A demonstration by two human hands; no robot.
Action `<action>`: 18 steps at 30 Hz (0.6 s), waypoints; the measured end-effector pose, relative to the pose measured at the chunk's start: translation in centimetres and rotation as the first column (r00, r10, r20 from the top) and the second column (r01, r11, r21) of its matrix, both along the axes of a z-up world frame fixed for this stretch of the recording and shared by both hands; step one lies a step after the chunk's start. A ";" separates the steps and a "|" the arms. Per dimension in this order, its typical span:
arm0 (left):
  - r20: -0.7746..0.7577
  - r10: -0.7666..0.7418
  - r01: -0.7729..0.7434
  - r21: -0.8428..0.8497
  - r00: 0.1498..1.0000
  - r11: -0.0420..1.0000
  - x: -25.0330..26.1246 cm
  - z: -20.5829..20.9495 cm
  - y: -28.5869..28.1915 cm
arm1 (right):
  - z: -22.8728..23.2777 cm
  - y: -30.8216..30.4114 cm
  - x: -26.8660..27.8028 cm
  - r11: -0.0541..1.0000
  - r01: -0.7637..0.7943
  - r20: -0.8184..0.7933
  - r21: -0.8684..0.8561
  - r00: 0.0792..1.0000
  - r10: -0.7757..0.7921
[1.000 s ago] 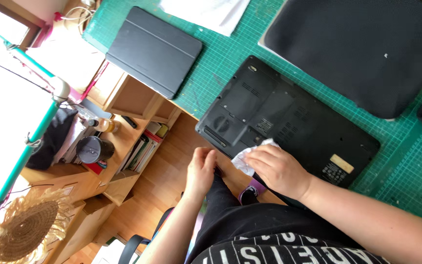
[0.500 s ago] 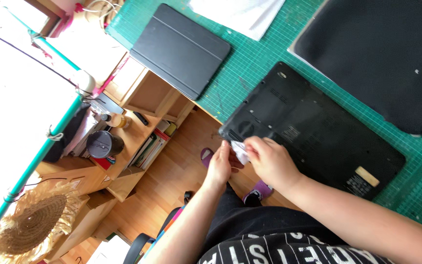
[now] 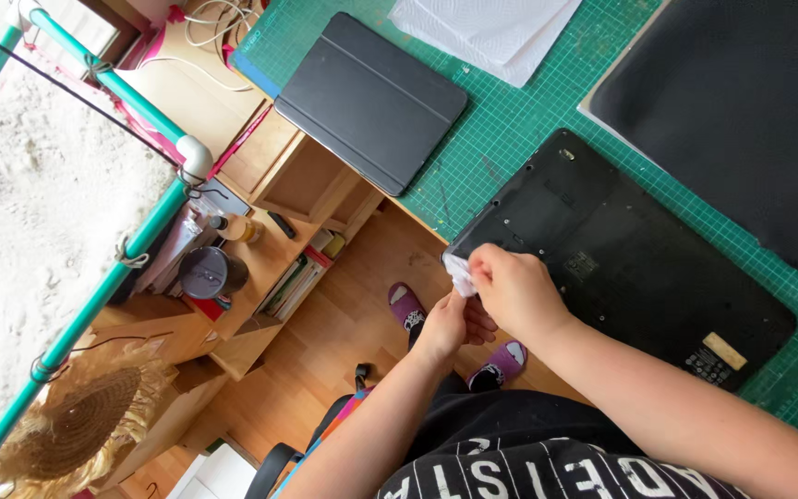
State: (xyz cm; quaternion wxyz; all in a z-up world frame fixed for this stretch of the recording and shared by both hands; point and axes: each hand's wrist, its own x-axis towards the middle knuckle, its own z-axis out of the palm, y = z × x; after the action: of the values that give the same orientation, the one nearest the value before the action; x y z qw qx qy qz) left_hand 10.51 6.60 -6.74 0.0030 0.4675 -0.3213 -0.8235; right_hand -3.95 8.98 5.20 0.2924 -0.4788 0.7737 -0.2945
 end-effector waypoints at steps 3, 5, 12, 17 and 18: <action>0.063 0.026 -0.023 -0.040 0.998 0.999 0.1 -0.1 -0.1 | 0.6 1.5 -1.0 0.989 -0.009 0.047 0.151 0.999 0.002; 0.067 0.028 -0.025 -0.054 0.997 0.998 0.0 -0.2 -0.4 | 0.4 2.7 -1.7 0.982 -0.010 0.069 0.186 0.998 -0.003; 0.094 0.022 -0.011 -0.113 0.995 0.993 -0.5 1.1 -0.4 | 0.4 4.9 -8.6 0.940 0.295 0.293 0.169 0.896 -0.334; 0.100 0.025 -0.032 0.062 0.995 0.998 -2.2 2.5 0.8 | 0.5 7.7 -7.7 0.990 -0.020 -0.230 -0.139 0.973 -0.013; 0.102 0.068 -0.073 0.046 0.993 0.996 -2.6 2.4 1.2 | 0.2 8.4 -6.6 0.981 -0.079 -0.227 -0.179 0.973 0.037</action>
State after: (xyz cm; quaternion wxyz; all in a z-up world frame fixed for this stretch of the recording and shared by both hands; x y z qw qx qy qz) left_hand 7.94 7.76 -4.29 0.0044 0.5191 -0.2839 -0.8062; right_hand -10.53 17.34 5.36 0.1663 -0.5565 0.7560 -0.3017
